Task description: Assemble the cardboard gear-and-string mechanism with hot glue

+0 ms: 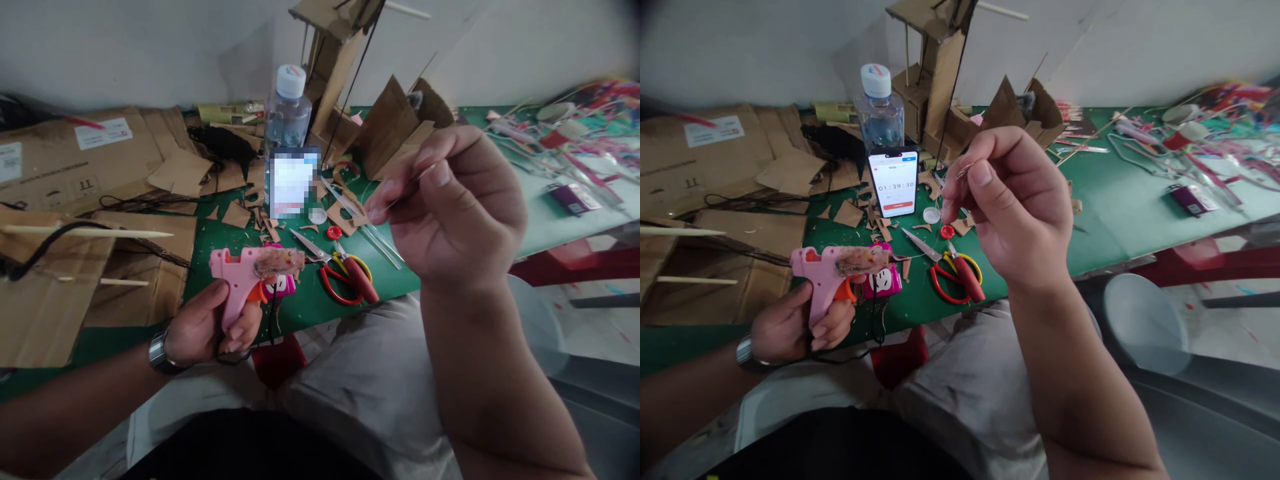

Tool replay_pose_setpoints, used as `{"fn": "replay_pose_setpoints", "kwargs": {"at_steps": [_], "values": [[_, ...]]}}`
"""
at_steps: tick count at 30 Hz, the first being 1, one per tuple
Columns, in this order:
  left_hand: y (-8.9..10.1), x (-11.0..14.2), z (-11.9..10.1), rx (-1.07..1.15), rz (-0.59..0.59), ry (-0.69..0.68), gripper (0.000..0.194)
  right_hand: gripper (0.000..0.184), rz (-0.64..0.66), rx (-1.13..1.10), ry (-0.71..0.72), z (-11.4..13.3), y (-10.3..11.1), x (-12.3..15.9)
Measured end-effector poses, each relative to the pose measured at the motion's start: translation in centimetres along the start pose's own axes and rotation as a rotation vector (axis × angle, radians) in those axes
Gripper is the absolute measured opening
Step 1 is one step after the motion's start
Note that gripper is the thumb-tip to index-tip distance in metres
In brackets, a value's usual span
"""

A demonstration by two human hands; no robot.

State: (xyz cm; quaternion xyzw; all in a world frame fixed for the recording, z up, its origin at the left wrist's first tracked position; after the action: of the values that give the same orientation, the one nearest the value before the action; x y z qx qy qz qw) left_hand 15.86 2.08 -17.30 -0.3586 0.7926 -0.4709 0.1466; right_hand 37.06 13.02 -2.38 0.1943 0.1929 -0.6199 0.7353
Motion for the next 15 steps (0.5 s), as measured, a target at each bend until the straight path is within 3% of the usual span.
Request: {"fn": "replay_pose_setpoints", "kwargs": {"at_steps": [15], "values": [[0.07, 0.02, 0.12, -0.014, -0.013, 0.005, 0.068, 0.016, -0.003, 0.025, -0.002, 0.00, -0.03, 0.05]]}}
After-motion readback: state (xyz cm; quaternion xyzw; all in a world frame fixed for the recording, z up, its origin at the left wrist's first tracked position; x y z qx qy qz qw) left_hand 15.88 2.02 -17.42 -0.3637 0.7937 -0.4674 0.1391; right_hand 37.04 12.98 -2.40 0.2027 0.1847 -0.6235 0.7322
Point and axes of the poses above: each hand's wrist, its own x-axis away from the middle knuckle, its own y-axis out of the back of the hand, z = x × y, the point moved 7 cm from there along -x, towards the middle knuckle, and after that the axes turned 14 degrees about x, right-handed, at the moved point
